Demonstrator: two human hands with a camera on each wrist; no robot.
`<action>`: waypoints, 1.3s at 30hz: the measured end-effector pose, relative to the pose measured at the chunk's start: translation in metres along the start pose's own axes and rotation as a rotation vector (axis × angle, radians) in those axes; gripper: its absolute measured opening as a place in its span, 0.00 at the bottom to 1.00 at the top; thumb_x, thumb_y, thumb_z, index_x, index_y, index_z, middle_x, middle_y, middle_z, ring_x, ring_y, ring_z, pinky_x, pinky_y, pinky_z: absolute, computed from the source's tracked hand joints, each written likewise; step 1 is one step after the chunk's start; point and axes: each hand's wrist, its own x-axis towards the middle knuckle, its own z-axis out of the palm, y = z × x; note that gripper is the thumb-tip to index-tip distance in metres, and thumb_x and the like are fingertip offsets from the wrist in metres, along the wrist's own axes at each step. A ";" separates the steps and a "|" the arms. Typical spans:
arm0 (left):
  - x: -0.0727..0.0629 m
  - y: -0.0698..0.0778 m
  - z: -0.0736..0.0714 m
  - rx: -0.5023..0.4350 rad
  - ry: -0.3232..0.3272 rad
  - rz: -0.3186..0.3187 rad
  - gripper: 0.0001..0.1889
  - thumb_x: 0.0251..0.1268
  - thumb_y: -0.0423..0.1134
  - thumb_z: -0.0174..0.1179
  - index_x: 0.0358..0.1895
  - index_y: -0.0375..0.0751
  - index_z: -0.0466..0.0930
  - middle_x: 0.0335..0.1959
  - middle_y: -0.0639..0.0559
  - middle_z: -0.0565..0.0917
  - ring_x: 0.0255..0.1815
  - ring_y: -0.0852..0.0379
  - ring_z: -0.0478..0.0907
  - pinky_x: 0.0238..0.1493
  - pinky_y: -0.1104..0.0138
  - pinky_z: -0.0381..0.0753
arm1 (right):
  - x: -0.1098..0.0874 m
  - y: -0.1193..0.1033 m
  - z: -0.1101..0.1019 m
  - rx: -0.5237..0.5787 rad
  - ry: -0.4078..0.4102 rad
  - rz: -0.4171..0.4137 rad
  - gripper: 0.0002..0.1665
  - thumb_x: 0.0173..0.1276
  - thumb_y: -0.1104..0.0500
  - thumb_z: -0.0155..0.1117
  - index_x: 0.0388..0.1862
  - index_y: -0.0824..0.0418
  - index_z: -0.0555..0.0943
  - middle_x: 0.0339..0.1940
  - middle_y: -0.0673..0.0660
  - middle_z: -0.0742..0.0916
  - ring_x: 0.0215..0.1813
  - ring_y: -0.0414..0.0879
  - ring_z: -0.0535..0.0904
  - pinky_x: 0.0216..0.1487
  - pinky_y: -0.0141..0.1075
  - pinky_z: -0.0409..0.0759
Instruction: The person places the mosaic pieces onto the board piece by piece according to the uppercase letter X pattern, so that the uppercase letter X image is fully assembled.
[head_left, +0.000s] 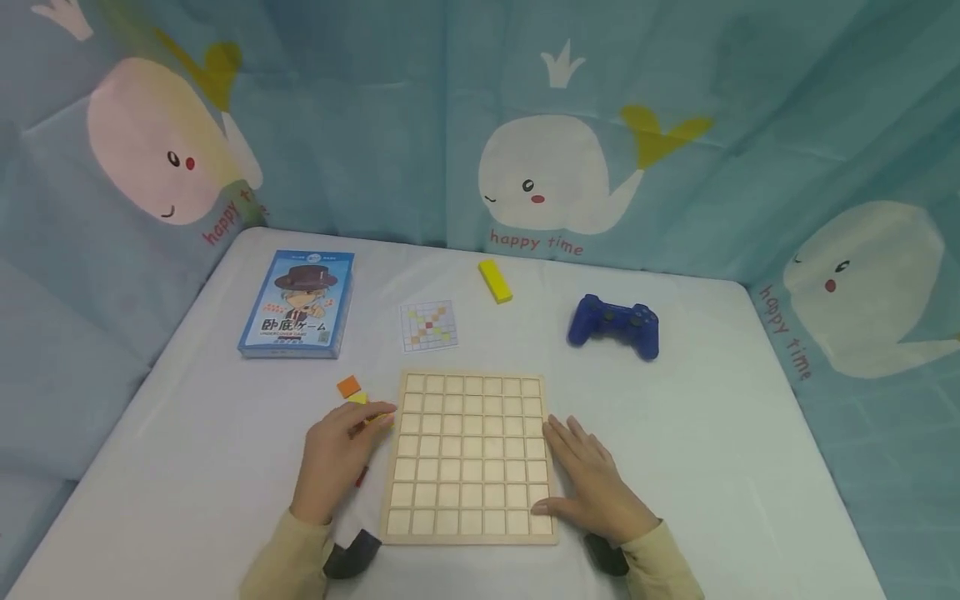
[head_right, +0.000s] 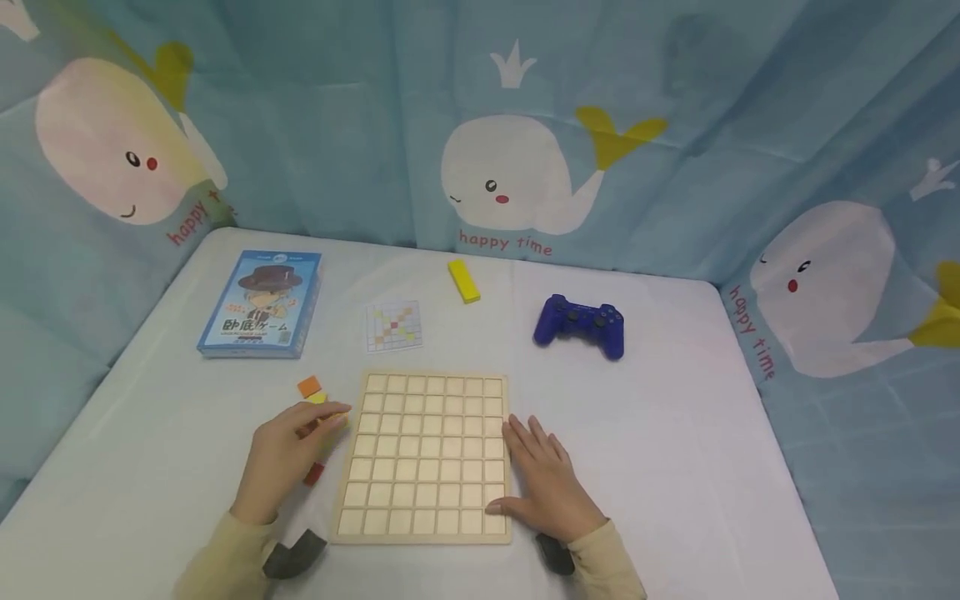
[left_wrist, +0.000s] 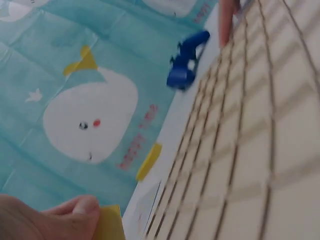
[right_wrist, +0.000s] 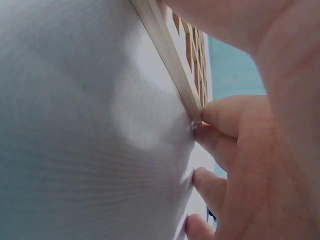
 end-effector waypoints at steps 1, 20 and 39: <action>0.006 0.004 0.006 -0.033 -0.030 -0.015 0.09 0.58 0.37 0.68 0.42 0.49 0.87 0.34 0.55 0.85 0.31 0.60 0.74 0.34 0.66 0.75 | 0.000 0.001 0.000 0.003 0.000 0.004 0.64 0.50 0.35 0.70 0.77 0.61 0.51 0.78 0.59 0.56 0.77 0.62 0.46 0.70 0.63 0.47; 0.037 0.021 0.074 -0.071 -0.239 -0.004 0.09 0.61 0.32 0.63 0.45 0.43 0.84 0.34 0.52 0.78 0.33 0.56 0.72 0.37 0.62 0.74 | 0.000 -0.001 0.001 0.006 0.003 0.008 0.63 0.51 0.34 0.69 0.77 0.60 0.52 0.78 0.58 0.56 0.77 0.61 0.46 0.70 0.64 0.47; 0.041 0.015 0.059 -0.041 -0.232 -0.054 0.07 0.63 0.33 0.62 0.43 0.44 0.84 0.36 0.51 0.82 0.37 0.54 0.78 0.41 0.59 0.79 | 0.000 -0.002 0.000 0.004 0.033 -0.023 0.62 0.51 0.36 0.70 0.76 0.62 0.53 0.77 0.60 0.58 0.76 0.64 0.48 0.69 0.65 0.48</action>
